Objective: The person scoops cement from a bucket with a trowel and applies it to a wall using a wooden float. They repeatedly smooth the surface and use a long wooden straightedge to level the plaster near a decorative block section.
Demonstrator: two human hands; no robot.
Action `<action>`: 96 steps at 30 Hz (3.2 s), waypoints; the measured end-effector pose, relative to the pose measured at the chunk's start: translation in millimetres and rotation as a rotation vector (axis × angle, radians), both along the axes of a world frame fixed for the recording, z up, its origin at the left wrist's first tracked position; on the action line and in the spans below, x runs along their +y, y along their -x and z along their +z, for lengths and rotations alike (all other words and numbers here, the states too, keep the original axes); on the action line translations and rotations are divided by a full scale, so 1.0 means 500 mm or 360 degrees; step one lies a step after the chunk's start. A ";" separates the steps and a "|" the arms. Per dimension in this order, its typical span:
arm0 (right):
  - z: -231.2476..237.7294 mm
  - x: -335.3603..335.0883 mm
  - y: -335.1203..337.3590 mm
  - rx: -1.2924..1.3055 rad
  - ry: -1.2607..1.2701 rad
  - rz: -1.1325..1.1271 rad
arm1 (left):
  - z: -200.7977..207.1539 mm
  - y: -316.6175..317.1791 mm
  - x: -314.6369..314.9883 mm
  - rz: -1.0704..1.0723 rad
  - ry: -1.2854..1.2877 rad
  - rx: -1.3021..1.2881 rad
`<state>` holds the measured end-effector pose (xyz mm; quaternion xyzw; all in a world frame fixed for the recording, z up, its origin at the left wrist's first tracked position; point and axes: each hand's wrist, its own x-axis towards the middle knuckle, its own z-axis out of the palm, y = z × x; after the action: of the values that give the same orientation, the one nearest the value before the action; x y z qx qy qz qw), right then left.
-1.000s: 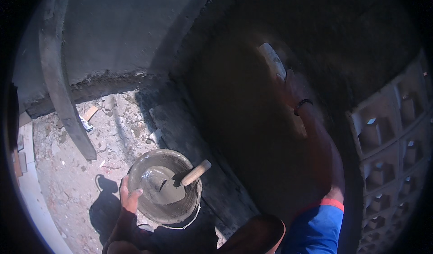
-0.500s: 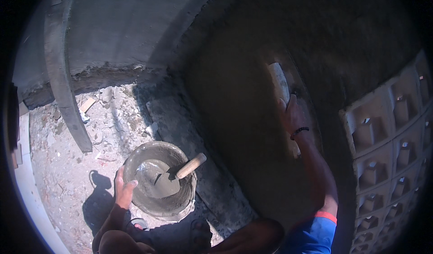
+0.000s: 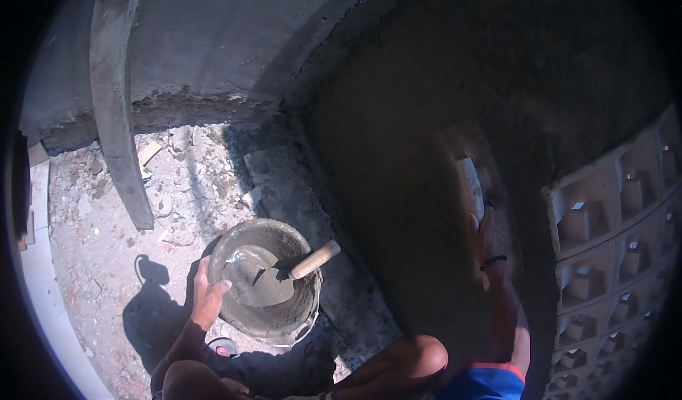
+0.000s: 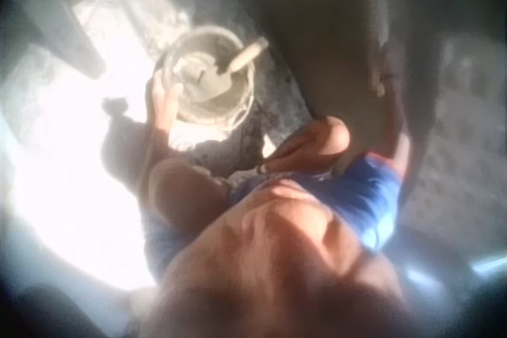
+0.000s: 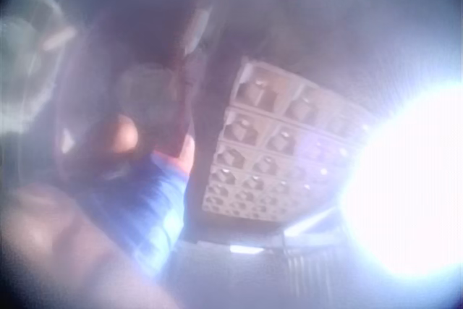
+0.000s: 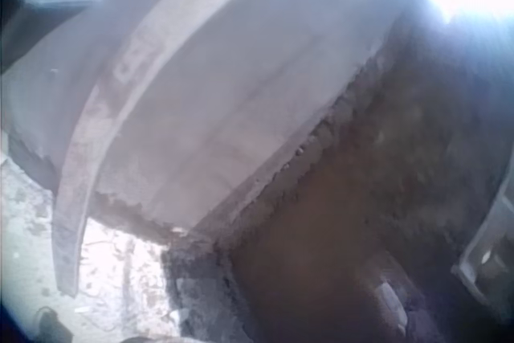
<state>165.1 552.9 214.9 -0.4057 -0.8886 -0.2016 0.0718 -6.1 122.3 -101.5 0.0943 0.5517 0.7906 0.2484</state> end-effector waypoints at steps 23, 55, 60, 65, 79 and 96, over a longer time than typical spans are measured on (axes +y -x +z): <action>-0.135 0.040 0.577 0.0038 0.0121 0.0327 | -0.015 0.002 0.001 -0.0003 -0.0051 -0.0235; -0.502 -0.233 0.014 -0.0012 0.1288 0.1120 | 0.108 0.045 -0.084 0.0214 0.0259 0.0019; -0.433 -0.334 0.153 -0.0429 0.0719 0.1719 | 0.102 0.065 -0.040 0.0019 0.0283 0.0208; -0.528 -0.355 0.174 -0.0744 0.0622 0.1694 | 0.120 0.095 -0.005 -0.0181 0.0504 0.0587; -0.386 -0.380 0.169 -0.0839 0.1234 0.1347 | 0.153 0.129 0.040 -0.0313 0.0985 0.0552; -0.417 -0.357 0.263 -0.1093 0.0890 0.1235 | 0.182 0.128 0.111 -0.0602 0.1117 0.0776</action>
<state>33.8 374.4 6.5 0.0343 -0.9639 -0.0385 -0.2613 -69.9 177.8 -10.7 0.2865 0.8012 0.4519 0.2681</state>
